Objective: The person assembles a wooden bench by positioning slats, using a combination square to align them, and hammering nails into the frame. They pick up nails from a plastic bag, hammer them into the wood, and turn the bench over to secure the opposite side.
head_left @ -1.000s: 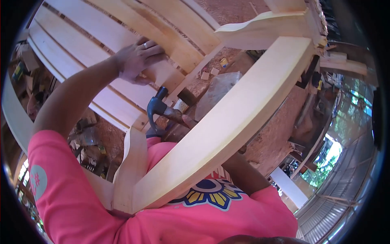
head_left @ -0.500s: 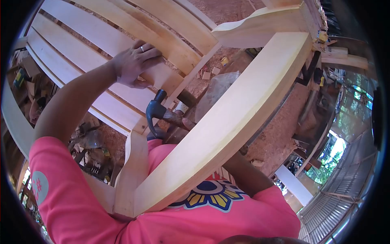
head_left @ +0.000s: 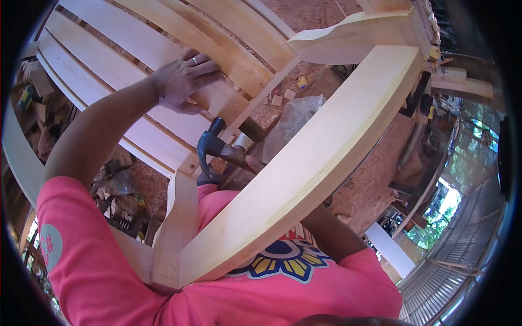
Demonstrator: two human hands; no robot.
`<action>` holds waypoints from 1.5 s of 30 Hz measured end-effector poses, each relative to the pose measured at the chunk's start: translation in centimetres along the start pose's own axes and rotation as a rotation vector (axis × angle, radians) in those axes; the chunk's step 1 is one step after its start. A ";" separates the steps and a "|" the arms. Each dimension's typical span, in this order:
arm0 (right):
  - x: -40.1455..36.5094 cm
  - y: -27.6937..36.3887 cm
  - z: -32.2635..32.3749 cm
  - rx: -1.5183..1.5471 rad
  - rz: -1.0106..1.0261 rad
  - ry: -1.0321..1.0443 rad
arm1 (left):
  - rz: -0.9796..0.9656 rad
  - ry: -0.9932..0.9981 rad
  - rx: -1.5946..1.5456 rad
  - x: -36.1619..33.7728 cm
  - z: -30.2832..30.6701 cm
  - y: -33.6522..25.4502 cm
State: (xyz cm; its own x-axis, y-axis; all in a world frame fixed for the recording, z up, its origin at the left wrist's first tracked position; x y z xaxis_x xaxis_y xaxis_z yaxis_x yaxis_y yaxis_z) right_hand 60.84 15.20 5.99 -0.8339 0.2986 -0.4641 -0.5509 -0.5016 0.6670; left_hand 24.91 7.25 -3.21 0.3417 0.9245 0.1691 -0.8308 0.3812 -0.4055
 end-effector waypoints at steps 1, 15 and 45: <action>0.0 0.0 0.1 0.013 0.004 0.002 | -0.007 -0.004 0.002 0.0 -0.1 0.0; 0.3 -0.8 1.8 0.055 0.161 0.017 | 0.013 0.014 -0.041 -0.2 -0.7 0.4; 2.0 -2.2 1.3 -0.287 0.554 -0.252 | 0.036 0.004 -0.036 -0.4 -1.0 0.3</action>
Point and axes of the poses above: each hand's wrist, its own x-axis towards the middle knuckle, its own z-axis out of the back of the hand, y = z × x, the point moved 2 cm from there along x, towards the middle knuckle
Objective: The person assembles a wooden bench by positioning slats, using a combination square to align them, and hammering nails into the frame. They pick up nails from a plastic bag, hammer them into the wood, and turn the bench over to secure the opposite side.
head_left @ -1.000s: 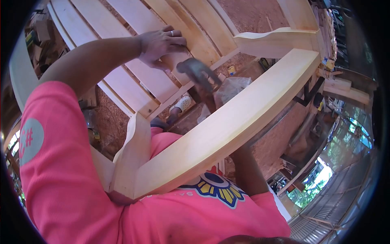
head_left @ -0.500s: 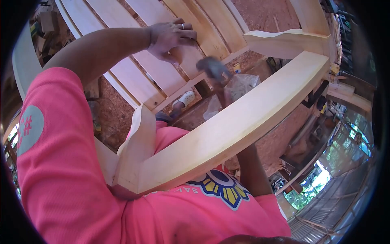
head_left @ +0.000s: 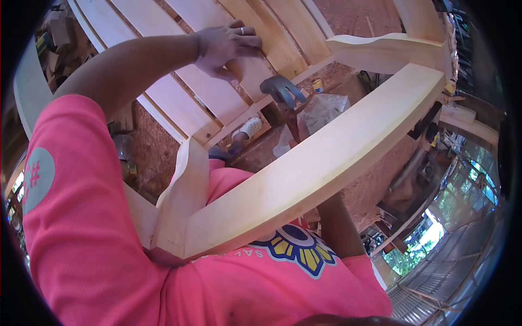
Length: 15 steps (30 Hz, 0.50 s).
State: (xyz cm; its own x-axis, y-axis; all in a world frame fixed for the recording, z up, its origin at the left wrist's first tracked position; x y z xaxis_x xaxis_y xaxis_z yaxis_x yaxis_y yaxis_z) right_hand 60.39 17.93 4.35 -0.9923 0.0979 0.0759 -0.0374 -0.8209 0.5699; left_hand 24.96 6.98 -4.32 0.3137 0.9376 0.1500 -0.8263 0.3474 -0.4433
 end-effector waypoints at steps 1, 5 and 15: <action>-0.3 -0.3 0.0 -0.020 0.005 0.000 | -0.005 -0.001 0.006 0.2 0.2 0.1; -0.4 0.0 -0.4 -0.049 0.029 -0.007 | 0.017 0.023 0.024 -0.2 0.4 0.4; 0.4 0.0 -1.5 -0.068 -0.002 0.003 | 0.020 0.032 -0.007 0.1 0.0 0.1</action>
Point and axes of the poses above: each hand's wrist, its own x-axis towards the middle knuckle, its own z-axis out of the back of the hand, y = z × x, the point moved 2 cm from there along x, towards the middle knuckle
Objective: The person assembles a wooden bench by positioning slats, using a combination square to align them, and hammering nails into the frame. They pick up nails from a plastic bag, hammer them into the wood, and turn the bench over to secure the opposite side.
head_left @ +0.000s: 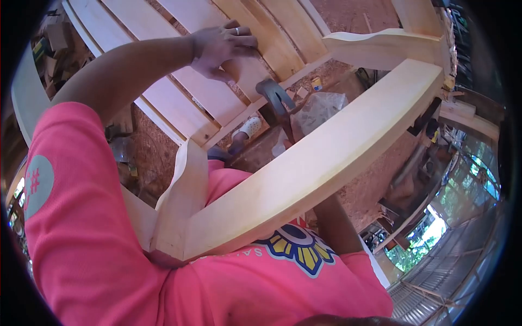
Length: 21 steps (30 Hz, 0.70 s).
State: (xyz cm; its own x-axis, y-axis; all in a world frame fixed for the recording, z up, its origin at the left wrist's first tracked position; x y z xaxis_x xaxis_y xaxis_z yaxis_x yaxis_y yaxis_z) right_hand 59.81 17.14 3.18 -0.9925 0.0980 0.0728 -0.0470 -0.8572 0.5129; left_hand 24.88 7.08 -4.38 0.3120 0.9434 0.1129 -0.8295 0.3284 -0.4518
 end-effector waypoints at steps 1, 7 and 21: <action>-0.2 0.0 0.1 0.000 0.002 0.003 | -0.004 -0.010 0.014 0.0 0.3 0.2; 0.3 0.5 -0.3 0.030 -0.035 0.018 | -0.038 -0.035 -0.004 0.3 0.1 0.0; 0.3 1.5 -0.4 0.117 -0.153 0.066 | -0.068 -0.064 0.053 -0.1 0.0 0.1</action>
Point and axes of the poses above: each hand's wrist, its own x-axis towards the middle knuckle, its own z-axis out of the back of the hand, y = z × x, the point moved 2 cm from there along x, towards the middle knuckle
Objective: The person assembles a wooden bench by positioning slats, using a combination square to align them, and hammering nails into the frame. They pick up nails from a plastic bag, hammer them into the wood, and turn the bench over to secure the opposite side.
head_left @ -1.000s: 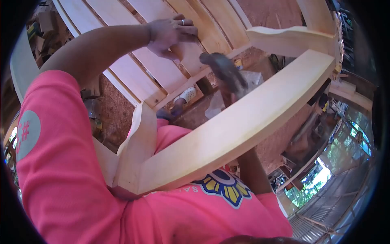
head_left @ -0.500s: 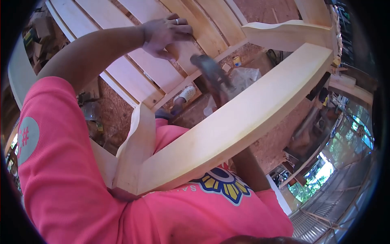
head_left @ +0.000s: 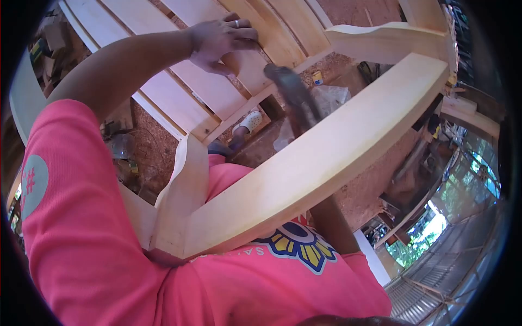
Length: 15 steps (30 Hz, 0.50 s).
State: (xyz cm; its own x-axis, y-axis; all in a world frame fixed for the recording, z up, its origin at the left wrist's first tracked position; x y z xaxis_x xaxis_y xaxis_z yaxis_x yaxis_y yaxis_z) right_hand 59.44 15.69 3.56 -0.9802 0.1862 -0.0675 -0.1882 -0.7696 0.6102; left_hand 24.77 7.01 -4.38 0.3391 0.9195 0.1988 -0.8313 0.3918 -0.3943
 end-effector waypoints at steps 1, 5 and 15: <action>0.3 -0.3 -0.1 0.024 -0.030 0.017 | 0.008 0.019 -0.003 0.3 0.1 0.0; -1.2 1.3 0.9 0.173 -0.327 0.118 | 0.024 0.038 0.009 -0.1 0.1 -0.1; -13.9 4.4 -1.4 0.322 -0.720 0.156 | -0.073 -0.138 0.018 7.0 2.0 -5.9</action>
State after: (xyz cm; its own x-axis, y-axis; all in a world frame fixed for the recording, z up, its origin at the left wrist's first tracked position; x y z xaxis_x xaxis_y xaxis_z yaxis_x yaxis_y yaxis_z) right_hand 72.16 8.87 6.09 -0.6263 0.4640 -0.6264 -0.7740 -0.2741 0.5708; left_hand 31.15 11.06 1.12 0.3360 0.8752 0.3479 -0.8152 0.4553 -0.3581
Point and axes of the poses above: each hand's wrist, its own x-axis towards the middle knuckle, its own z-axis out of the back of the hand, y = z × x, the point moved 2 cm from there along x, towards the middle knuckle
